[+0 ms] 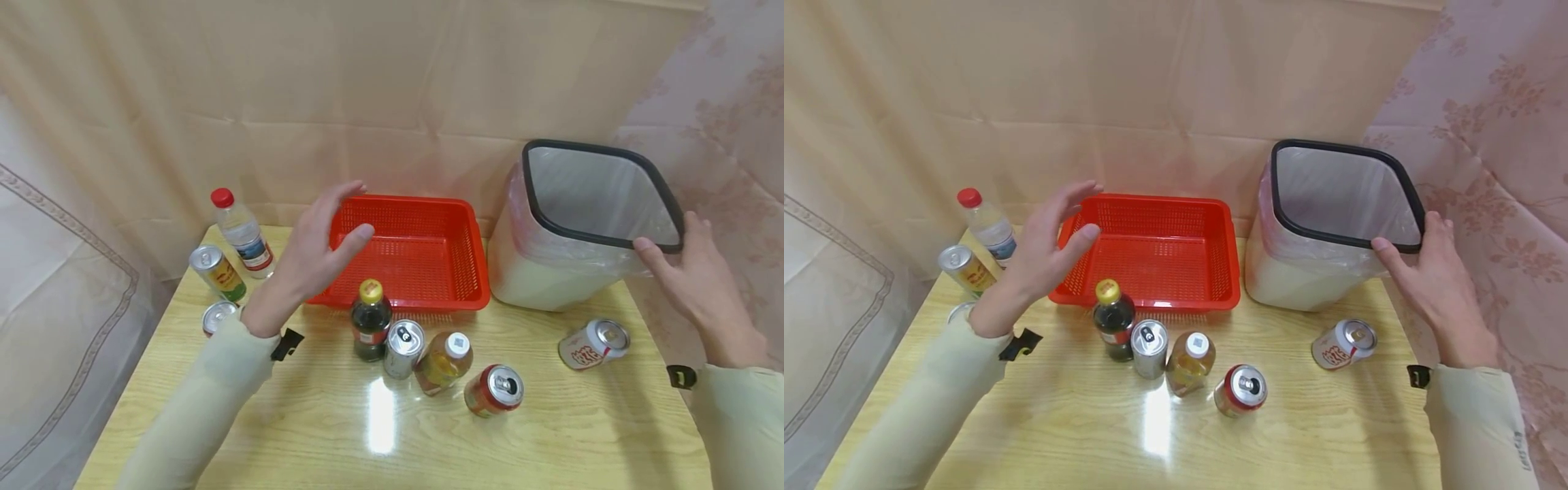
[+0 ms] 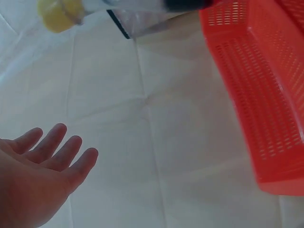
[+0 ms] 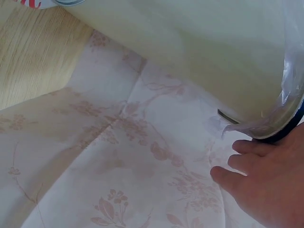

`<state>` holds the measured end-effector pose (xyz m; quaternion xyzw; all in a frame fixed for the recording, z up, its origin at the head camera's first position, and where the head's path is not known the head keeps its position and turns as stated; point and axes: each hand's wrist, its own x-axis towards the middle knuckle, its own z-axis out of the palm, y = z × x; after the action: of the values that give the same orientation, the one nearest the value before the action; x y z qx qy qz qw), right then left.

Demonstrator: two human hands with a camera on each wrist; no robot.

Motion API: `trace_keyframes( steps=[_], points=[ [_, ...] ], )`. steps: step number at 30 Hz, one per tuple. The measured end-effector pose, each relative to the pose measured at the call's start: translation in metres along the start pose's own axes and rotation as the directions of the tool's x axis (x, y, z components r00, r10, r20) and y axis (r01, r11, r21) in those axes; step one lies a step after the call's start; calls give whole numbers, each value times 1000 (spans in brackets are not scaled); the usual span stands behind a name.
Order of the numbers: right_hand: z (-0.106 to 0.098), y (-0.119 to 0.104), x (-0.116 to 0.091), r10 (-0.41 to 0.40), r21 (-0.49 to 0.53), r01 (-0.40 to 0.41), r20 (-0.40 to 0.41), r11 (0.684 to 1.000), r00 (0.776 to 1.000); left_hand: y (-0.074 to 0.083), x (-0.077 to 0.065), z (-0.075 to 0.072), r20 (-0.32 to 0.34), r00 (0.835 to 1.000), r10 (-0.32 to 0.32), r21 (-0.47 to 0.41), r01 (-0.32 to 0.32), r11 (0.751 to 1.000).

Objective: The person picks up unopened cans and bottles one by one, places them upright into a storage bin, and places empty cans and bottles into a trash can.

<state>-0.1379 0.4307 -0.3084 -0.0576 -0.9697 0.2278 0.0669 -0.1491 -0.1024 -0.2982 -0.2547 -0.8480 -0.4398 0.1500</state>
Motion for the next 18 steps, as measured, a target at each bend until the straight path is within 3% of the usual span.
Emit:
trace_keyframes(
  steps=[6,11,14,18],
  points=[
    [0,-7,-9,-26,-23,24,-51,999,998,-16,-20,5,-11,998,-69,-42,68,997],
    [-2,-23,-24,-102,-4,103,-167,995,981,-28,-35,8,-13,992,-124,-60,123,991],
    [-1,-37,-34,-178,19,189,-256,982,950,-34,-43,10,-22,989,-149,-70,147,987],
    [4,-60,-50,-251,33,285,-388,958,887,-40,-51,15,-51,988,-145,-104,139,985]
  ],
)
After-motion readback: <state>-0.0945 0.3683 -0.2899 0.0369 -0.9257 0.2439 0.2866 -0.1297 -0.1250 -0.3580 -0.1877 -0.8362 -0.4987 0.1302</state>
